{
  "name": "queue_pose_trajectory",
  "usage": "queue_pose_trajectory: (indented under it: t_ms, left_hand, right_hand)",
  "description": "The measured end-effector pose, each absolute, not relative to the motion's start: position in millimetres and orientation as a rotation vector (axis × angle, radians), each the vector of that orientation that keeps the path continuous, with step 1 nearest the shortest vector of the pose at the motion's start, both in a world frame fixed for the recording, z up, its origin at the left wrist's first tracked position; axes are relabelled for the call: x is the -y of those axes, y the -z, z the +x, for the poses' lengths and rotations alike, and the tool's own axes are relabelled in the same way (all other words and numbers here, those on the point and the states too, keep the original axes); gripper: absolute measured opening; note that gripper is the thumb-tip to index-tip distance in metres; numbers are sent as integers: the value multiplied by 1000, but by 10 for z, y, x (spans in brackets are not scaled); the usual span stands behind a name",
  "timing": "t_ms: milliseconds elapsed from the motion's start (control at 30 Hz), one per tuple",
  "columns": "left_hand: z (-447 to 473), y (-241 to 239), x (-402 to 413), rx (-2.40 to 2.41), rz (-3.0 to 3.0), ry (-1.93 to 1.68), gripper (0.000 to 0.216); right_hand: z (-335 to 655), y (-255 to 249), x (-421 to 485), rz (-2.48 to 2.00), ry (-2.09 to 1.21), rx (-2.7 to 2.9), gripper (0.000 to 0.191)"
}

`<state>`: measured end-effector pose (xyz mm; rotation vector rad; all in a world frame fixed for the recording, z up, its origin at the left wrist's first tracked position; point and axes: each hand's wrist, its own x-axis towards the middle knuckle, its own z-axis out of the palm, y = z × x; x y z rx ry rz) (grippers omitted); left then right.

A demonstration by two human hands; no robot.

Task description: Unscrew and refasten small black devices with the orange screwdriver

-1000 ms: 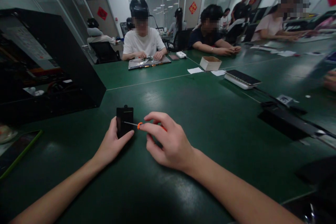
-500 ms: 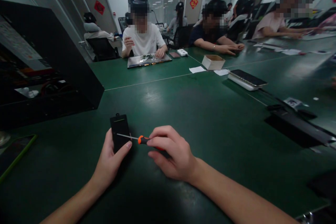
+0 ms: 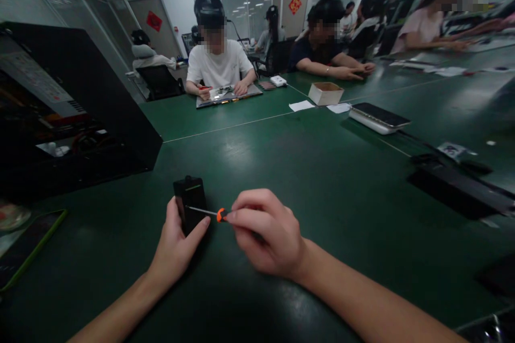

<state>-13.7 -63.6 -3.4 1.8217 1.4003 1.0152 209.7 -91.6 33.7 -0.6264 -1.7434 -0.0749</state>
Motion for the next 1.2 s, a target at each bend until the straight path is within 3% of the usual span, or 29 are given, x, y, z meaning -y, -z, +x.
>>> queue_pose_trajectory:
  t_ms: [567, 833, 1033, 1200]
  left_hand:
    - [-171, 64, 606, -1302, 1855, -1021, 61]
    - [-183, 28, 606, -1304, 1864, -1042, 66]
    - [-192, 27, 595, -1362, 1874, -1102, 64]
    - [-204, 59, 571, -1332, 1848, -1078, 71]
  right_hand:
    - [2100, -351, 862, -567, 157, 1755, 46]
    - [2237, -349, 797, -810, 296, 1834, 19]
    - [2222, -349, 814, -550, 317, 1987, 38]
    - [2135, -293, 871, -542, 226, 2009, 36]
